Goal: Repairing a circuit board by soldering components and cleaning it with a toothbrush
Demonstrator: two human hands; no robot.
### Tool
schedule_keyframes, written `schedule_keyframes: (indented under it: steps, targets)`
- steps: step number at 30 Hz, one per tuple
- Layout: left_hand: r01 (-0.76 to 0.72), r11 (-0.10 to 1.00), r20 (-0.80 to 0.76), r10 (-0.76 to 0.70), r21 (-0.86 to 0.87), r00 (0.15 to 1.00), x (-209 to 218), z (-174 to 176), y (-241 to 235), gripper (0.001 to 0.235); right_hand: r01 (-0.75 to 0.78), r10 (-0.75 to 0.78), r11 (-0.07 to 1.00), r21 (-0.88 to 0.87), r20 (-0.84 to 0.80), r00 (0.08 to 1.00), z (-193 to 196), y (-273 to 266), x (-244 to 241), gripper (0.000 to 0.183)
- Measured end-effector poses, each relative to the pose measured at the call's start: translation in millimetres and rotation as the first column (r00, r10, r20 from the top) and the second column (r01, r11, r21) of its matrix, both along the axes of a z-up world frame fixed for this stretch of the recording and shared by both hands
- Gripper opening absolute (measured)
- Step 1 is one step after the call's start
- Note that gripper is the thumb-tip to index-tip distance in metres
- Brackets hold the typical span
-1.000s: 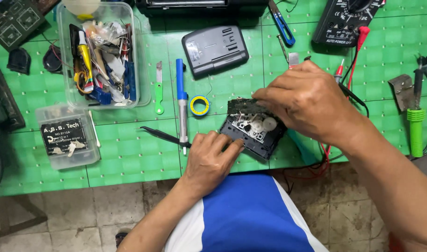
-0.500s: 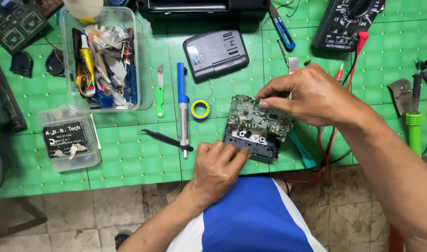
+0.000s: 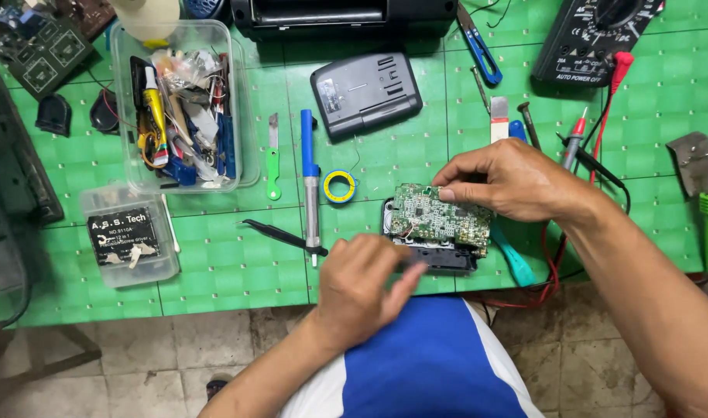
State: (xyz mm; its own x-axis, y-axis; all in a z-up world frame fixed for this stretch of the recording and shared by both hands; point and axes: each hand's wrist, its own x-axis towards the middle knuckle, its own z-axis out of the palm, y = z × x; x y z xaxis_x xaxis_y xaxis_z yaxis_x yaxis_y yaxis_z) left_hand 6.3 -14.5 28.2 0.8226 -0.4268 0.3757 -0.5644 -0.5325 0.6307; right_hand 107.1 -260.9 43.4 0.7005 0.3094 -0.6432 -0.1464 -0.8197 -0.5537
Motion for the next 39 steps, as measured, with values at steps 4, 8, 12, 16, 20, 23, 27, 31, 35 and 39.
schedule_keyframes:
  steps: [4, 8, 12, 16, 20, 23, 27, 31, 35, 39]
  targets:
    - [-0.132, 0.977, -0.207, 0.096, -0.168, 0.974, 26.1, -3.6, 6.9, 0.013, 0.066, -0.075, 0.975, 0.212, 0.034, 0.997, -1.6, -3.3, -2.1, 0.015]
    - [-0.171, 0.979, -0.439, 0.108, -0.106, 0.892, 45.3, -2.1, 3.3, 0.028, -0.016, -0.004, 0.980, 0.200, 0.098, 0.995, -9.2, -4.3, -4.5, 0.021]
    - [-0.135, 0.991, -0.543, 0.116, 0.005, 0.832, 54.2, -16.7, 0.4, 0.035, -0.100, 0.080, 0.988, 0.116, 0.168, 0.983, -13.9, -3.5, -6.9, 0.030]
    - [-0.123, 0.992, -0.609, 0.097, -0.001, 0.787, 59.7, -19.0, -4.2, 0.031, -0.108, 0.090, 0.989, 0.101, 0.173, 0.981, -12.0, -2.2, -7.3, 0.032]
    - [-0.085, 0.996, -0.617, 0.059, -0.013, 0.785, 63.0, -30.2, -8.6, 0.032, -0.111, 0.098, 0.991, 0.070, 0.168, 0.981, -10.4, -1.1, -8.9, 0.034]
    - [-0.095, 0.995, -0.653, 0.057, -0.023, 0.756, 67.2, -34.7, -11.1, 0.030, -0.094, 0.082, 0.993, 0.068, 0.158, 0.984, -8.5, 0.0, -10.0, 0.035]
    - [-0.086, 0.996, -0.704, 0.077, 0.023, 0.706, 74.0, -32.9, -12.6, 0.029, -0.087, 0.070, 0.992, 0.088, 0.174, 0.982, -10.0, -1.6, -12.0, 0.036]
    - [-0.067, 0.997, -0.753, 0.066, 0.029, 0.654, 77.3, -25.4, -10.9, 0.023, -0.105, 0.082, 0.988, 0.109, 0.202, 0.976, -10.1, -2.5, -14.1, 0.034]
    - [-0.096, 0.995, -0.793, 0.039, -0.025, 0.608, 73.7, -27.6, -8.4, 0.018, -0.067, 0.050, 0.992, 0.103, 0.163, 0.985, -3.5, 0.6, -16.0, 0.035]
    - [-0.123, 0.988, -0.802, 0.000, -0.092, 0.597, 66.4, -32.3, -6.0, 0.018, -0.081, 0.051, 0.985, 0.149, 0.195, 0.979, -5.1, 0.3, -18.6, 0.032]
